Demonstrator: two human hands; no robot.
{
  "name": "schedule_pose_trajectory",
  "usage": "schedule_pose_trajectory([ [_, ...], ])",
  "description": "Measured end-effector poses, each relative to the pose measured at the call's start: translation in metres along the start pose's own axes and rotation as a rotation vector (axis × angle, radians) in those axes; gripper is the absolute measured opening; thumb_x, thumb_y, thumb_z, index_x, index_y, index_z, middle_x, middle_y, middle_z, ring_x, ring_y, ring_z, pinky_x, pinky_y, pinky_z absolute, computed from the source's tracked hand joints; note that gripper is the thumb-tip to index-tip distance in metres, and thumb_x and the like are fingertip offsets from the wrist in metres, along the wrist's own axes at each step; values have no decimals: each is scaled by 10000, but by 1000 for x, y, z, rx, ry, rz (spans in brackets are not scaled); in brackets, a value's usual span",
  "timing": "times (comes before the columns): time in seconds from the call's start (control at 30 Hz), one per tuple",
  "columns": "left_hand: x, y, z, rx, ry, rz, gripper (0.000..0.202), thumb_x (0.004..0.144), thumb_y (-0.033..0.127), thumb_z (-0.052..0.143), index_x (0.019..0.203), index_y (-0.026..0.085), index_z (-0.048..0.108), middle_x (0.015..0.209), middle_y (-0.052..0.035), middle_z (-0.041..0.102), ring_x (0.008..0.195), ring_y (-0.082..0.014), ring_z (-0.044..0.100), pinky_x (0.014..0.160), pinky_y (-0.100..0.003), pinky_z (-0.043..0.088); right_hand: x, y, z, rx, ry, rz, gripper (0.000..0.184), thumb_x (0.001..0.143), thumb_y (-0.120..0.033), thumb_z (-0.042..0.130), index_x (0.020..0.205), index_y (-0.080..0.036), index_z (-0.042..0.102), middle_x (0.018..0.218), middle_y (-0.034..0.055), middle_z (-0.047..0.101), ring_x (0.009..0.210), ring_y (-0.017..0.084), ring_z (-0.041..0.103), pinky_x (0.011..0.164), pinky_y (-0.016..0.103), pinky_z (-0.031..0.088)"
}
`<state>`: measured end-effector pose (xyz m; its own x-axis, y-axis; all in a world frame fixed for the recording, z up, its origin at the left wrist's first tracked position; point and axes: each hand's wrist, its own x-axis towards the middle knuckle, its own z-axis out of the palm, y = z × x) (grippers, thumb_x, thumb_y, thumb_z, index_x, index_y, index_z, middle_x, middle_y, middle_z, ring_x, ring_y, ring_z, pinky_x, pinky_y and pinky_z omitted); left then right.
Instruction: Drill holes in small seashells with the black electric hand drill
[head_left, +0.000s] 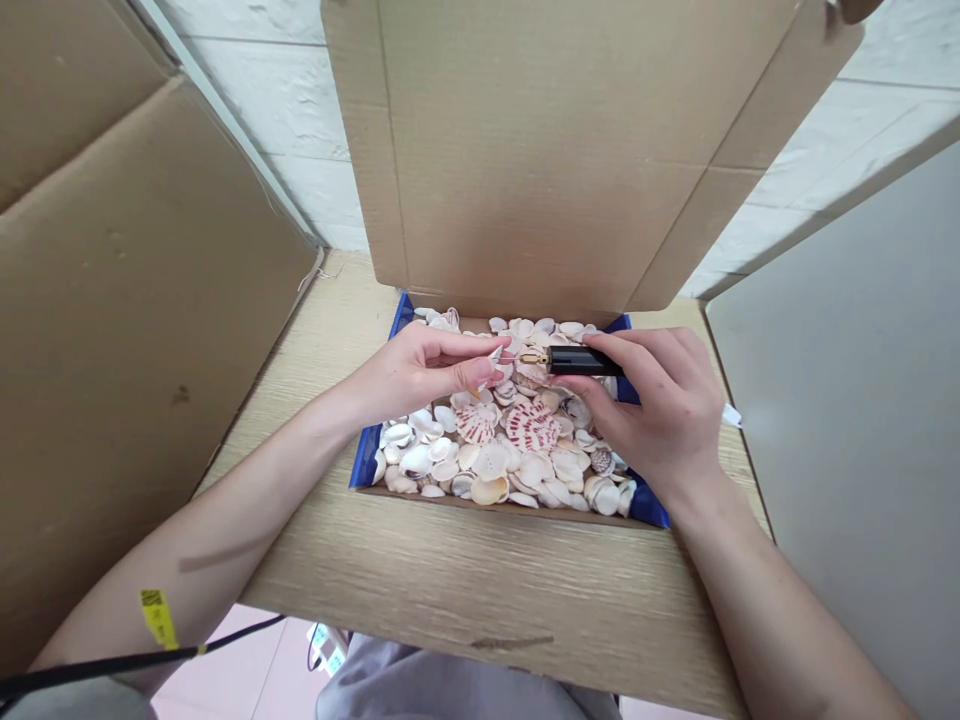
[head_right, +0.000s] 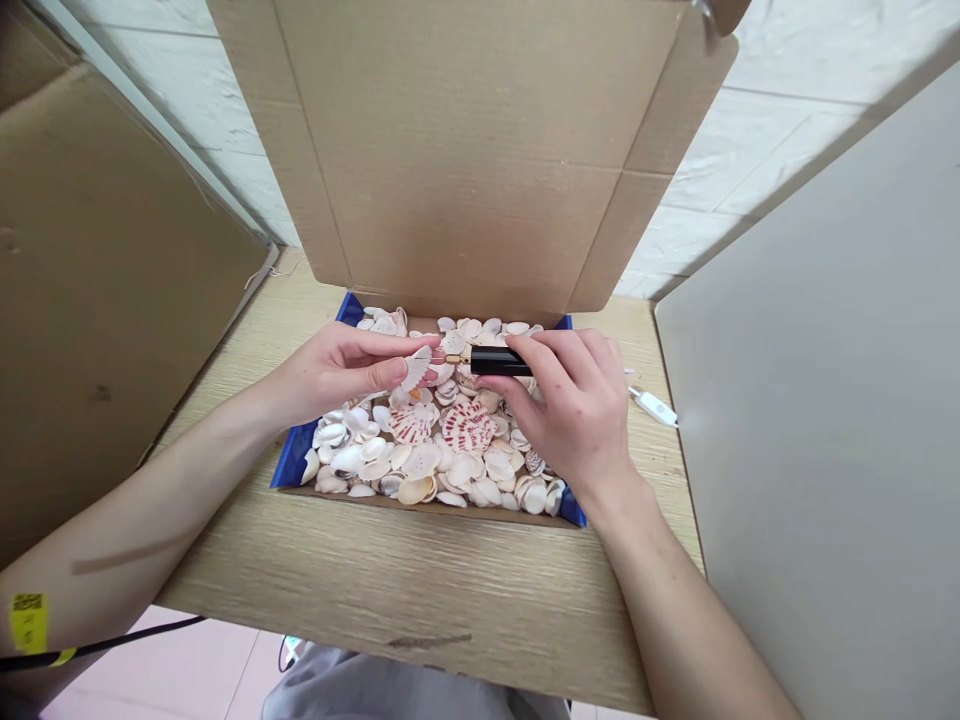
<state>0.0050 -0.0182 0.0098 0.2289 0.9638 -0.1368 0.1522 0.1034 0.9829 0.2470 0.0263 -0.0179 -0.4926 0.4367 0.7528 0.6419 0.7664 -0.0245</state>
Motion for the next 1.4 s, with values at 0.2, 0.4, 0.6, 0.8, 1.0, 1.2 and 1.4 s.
schedule_pose_trajectory([
  [0.2, 0, -3, -1, 52, -57, -15, 393, 808, 437, 704, 1135, 220, 708, 1146, -59, 729, 1062, -227, 683, 907, -318, 542, 0, 0, -2, -1, 7, 7, 284, 845, -326, 668, 1114, -284, 585, 924, 64, 678, 840, 233, 620, 730, 384, 482],
  [0.4, -1, -5, -3, 31, -117, -25, 368, 802, 424, 714, 1139, 277, 701, 1122, -38, 738, 1042, -220, 696, 912, -342, 555, 1, 0, -3, 44, 40, -12, 303, 841, -273, 661, 1130, -288, 571, 951, 71, 671, 864, 242, 610, 727, 392, 477],
  [0.6, -2, -1, -2, 2, -126, 15, 314, 779, 377, 745, 1069, 256, 734, 1099, -46, 743, 1051, -232, 697, 915, -348, 566, 1, 1, -2, 52, 28, -22, 287, 827, -267, 681, 1100, -250, 595, 956, 89, 675, 865, 245, 610, 727, 393, 501],
  [0.8, -3, -1, -4, 7, -104, 28, 353, 802, 383, 724, 1127, 246, 708, 1155, -54, 722, 1117, -231, 665, 946, -313, 536, -2, 1, 2, 116, -81, 26, 276, 822, -354, 699, 1029, -183, 635, 884, 90, 677, 783, 218, 612, 696, 358, 511],
  [1.0, -1, -1, -1, 41, 1, 39, 436, 761, 425, 750, 1147, 228, 696, 1179, -79, 710, 1109, -271, 662, 926, -347, 545, -2, -1, 3, 158, -155, 66, 267, 867, -394, 643, 1022, -177, 640, 783, 48, 647, 703, 185, 597, 620, 316, 474],
  [1.2, -1, -5, -2, 83, -39, 15, 403, 784, 423, 731, 1142, 243, 698, 1203, -53, 700, 1154, -251, 640, 996, -347, 505, 0, 1, 2, 47, -20, -27, 294, 791, -346, 731, 1016, -169, 666, 836, 80, 677, 739, 203, 585, 661, 336, 470],
  [1.4, -1, -6, -3, 41, -72, -34, 358, 788, 428, 727, 1112, 276, 713, 1208, -39, 698, 1134, -233, 655, 939, -312, 538, 1, 0, -2, 3, 70, -60, 262, 816, -277, 701, 1069, -254, 639, 892, 52, 692, 810, 218, 611, 700, 353, 460],
])
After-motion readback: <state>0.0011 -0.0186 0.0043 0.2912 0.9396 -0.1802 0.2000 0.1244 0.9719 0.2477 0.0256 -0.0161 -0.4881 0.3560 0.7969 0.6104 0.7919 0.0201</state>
